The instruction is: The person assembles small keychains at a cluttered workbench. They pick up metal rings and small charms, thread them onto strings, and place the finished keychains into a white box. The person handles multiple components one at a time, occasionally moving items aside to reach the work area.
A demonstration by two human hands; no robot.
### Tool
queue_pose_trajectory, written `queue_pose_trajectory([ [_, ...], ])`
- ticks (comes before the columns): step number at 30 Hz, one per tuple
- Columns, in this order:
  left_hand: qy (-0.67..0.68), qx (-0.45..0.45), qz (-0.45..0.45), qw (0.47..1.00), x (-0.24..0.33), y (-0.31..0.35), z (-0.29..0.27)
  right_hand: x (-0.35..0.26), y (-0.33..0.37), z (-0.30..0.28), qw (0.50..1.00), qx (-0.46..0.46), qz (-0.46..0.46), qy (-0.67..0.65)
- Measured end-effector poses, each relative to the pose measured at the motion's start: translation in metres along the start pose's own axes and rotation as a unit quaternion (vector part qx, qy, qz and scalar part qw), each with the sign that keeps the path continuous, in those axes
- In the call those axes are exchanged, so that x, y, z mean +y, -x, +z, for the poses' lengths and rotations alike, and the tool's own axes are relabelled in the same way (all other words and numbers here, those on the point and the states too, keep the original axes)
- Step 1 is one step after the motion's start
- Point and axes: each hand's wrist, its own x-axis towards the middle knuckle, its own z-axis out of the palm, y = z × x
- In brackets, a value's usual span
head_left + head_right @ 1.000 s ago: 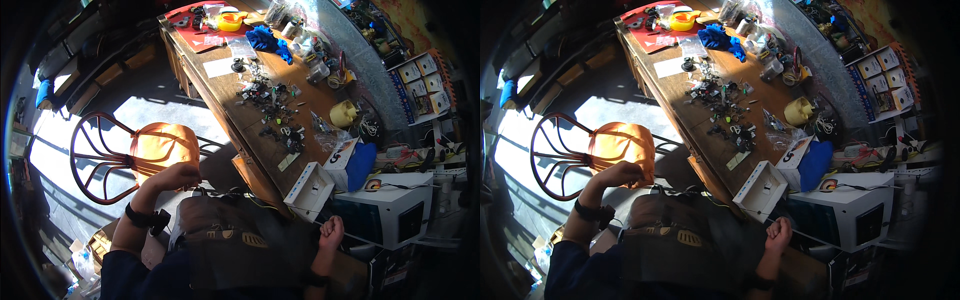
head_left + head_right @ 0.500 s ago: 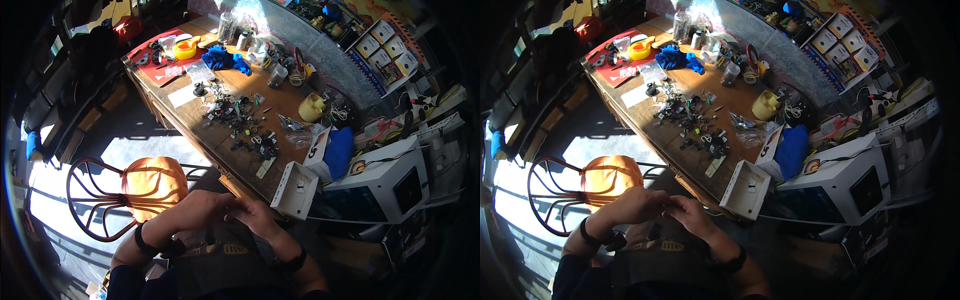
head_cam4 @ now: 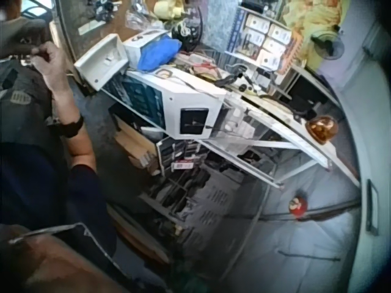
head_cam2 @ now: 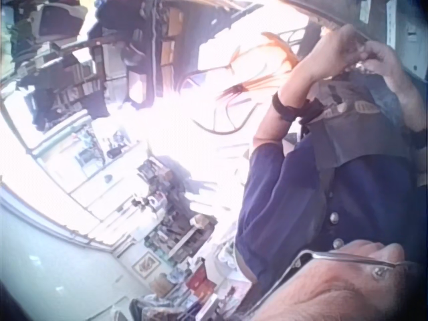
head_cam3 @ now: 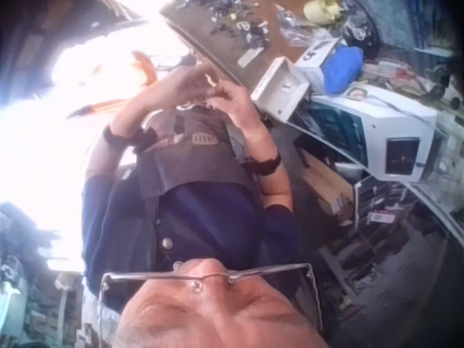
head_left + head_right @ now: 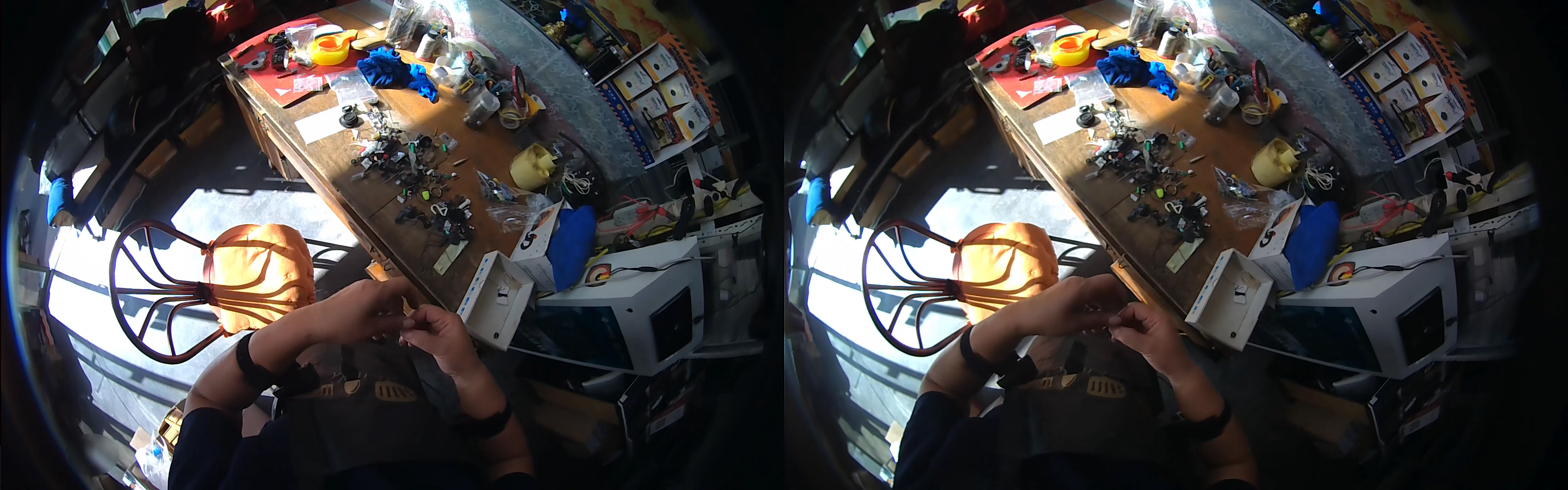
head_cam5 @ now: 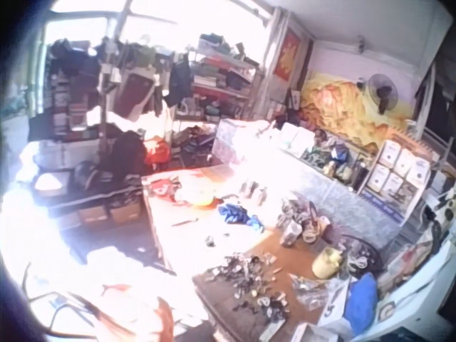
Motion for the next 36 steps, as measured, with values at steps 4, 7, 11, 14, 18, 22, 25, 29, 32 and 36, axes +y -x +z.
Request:
queue_pose_trajectory([
  [4,0.141,0.093,0.061,0.984,-0.014,-0.002,0.01,0.003,-0.003,-0.001,0.996,0.061,-0.034,-0.064],
  [7,0.182,0.05,0.026,0.982,-0.025,-0.003,0.015,0.005,-0.004,-0.001,0.987,0.084,-0.062,-0.118],
  [11,0.256,0.024,0.028,0.966,-0.033,-0.008,0.026,0.005,-0.005,-0.003,0.981,0.099,-0.05,-0.162],
  [14,0.294,0.009,0.011,0.956,-0.035,-0.009,0.027,0.005,-0.005,-0.003,0.978,0.12,-0.034,-0.167],
  [18,0.27,-0.007,-0.038,0.962,-0.034,-0.007,0.024,0.005,-0.004,-0.003,0.979,0.12,-0.042,-0.162],
  [22,0.276,0.009,-0.017,0.961,-0.032,-0.008,0.026,0.007,-0.002,-0.001,0.984,0.141,-0.076,-0.078],
  [25,0.285,0.043,-0.011,0.957,-0.03,-0.009,0.029,0.009,0.0,0.001,0.979,0.129,-0.154,0.037],
  [29,0.281,0.047,-0.02,0.958,-0.03,-0.008,0.028,0.013,0.002,0.004,0.971,0.148,-0.176,0.074],
  [32,0.242,0.056,-0.019,0.968,-0.034,-0.008,0.028,0.014,0.004,0.004,0.974,0.138,-0.166,0.064],
  [36,0.177,0.097,0.03,0.979,-0.041,-0.011,0.033,0.012,0.007,0.004,0.963,0.117,-0.188,0.151],
])
